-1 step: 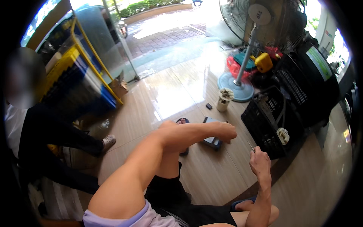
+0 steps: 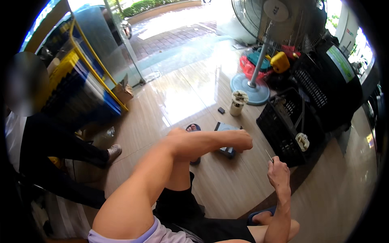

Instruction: The person works on a black automotive component using a screwdriver, removing and handling small green pieces and a circular white element.

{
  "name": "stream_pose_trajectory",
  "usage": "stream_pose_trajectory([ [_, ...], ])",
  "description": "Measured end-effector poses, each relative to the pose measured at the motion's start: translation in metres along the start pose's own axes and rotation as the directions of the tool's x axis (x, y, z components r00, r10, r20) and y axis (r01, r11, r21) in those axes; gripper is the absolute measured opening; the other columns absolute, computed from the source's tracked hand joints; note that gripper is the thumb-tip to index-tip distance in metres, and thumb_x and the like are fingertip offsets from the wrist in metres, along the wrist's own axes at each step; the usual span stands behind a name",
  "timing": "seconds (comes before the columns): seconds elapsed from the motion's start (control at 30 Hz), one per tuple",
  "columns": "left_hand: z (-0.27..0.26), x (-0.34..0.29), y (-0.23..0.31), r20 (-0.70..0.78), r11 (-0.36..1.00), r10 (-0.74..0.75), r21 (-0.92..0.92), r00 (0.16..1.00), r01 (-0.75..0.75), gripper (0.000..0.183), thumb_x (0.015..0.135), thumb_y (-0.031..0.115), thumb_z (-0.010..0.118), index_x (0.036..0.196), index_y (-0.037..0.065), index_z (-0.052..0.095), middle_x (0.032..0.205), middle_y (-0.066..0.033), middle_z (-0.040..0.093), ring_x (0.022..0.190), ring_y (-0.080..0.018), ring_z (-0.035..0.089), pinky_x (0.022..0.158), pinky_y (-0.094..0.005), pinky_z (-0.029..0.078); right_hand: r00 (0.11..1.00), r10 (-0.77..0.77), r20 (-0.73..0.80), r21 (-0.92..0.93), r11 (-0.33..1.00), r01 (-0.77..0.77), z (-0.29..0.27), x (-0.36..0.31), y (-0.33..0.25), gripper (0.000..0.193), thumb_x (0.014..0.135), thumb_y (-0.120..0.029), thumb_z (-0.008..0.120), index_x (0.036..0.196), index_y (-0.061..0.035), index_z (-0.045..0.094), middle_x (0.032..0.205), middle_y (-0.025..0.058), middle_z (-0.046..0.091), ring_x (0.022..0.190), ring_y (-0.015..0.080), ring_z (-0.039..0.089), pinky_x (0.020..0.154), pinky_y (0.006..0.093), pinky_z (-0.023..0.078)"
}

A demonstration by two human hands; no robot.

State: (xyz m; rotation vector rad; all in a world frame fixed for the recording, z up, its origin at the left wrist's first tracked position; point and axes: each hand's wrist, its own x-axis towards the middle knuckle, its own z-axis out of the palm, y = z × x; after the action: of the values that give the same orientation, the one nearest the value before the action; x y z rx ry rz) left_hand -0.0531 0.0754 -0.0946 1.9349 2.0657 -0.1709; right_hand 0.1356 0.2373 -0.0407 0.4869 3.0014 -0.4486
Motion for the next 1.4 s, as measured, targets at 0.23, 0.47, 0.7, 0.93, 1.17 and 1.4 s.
stream_pose_trajectory([
  [0.23,-0.037,-0.005,-0.004,-0.086,0.994,0.003,-0.109,0.996,-0.013,0.023,0.089,0.026,0.069,0.084,0.004,0.073,0.083,-0.0159,0.071,0.084,-0.0364,0.069,0.071,-0.0439,0.055,0.990,-0.082,0.114,0.052,0.996,0.076,0.035,-0.014,-0.014,0.023,0.097,-0.024,0.052,0.099,-0.0027,0.060,0.091,0.0256,0.068,0.090,0.0465,0.064,0.079,0.0538,0.051],
  [0.47,-0.046,0.007,-0.026,-0.248,0.986,-0.031,-0.165,0.968,-0.010,0.025,0.093,0.023,0.064,0.081,0.002,0.069,0.076,-0.0198,0.067,0.077,-0.0384,0.067,0.068,-0.0469,0.051,0.986,-0.144,0.082,0.213,0.969,0.124,0.043,-0.017,-0.006,0.021,0.094,-0.023,0.053,0.103,-0.0060,0.063,0.096,0.0191,0.069,0.091,0.0386,0.066,0.079,0.0482,0.053],
  [0.7,-0.082,-0.020,0.019,-0.297,0.767,-0.356,-0.635,0.886,0.095,0.028,0.097,0.019,0.060,0.080,-0.003,0.061,0.060,-0.0057,0.055,0.056,-0.0144,0.053,0.055,-0.0330,0.044,0.911,-0.269,-0.313,0.130,0.938,0.322,0.012,-0.013,-0.017,0.025,0.092,-0.026,0.058,0.085,-0.0024,0.064,0.070,0.0236,0.066,0.070,0.0396,0.070,0.063,0.0478,0.056],
  [0.93,-0.064,-0.017,0.003,-0.352,0.492,-0.286,-0.852,0.891,-0.178,0.037,0.105,0.029,0.053,0.074,0.008,0.048,0.063,0.0023,0.043,0.059,-0.0050,0.039,0.053,-0.0237,0.034,0.876,-0.192,-0.443,0.216,0.925,0.312,-0.011,-0.025,-0.015,0.028,0.090,-0.027,0.064,0.082,-0.0002,0.064,0.069,0.0242,0.066,0.069,0.0410,0.069,0.064,0.0469,0.056],
  [1.17,-0.050,-0.026,-0.001,-0.260,0.126,-0.351,-0.965,0.900,-0.230,0.028,0.106,0.033,0.050,0.090,0.011,0.054,0.075,0.0062,0.043,0.066,-0.0036,0.039,0.060,-0.0218,0.034,0.909,-0.126,-0.397,0.397,0.869,0.294,-0.018,-0.023,-0.024,0.032,0.090,-0.033,0.058,0.092,-0.0035,0.069,0.081,0.0231,0.069,0.083,0.0412,0.068,0.078,0.0486,0.055],
  [1.4,-0.046,-0.032,-0.015,-0.312,0.075,-0.362,-0.949,0.878,-0.307,0.025,0.104,0.028,0.057,0.087,0.010,0.054,0.071,0.0056,0.042,0.063,-0.0046,0.036,0.060,-0.0218,0.032,0.883,-0.143,-0.448,0.420,0.838,0.349,-0.017,-0.016,-0.027,0.028,0.092,-0.032,0.057,0.094,-0.0049,0.067,0.081,0.0239,0.068,0.086,0.0444,0.066,0.081,0.0519,0.052],
])
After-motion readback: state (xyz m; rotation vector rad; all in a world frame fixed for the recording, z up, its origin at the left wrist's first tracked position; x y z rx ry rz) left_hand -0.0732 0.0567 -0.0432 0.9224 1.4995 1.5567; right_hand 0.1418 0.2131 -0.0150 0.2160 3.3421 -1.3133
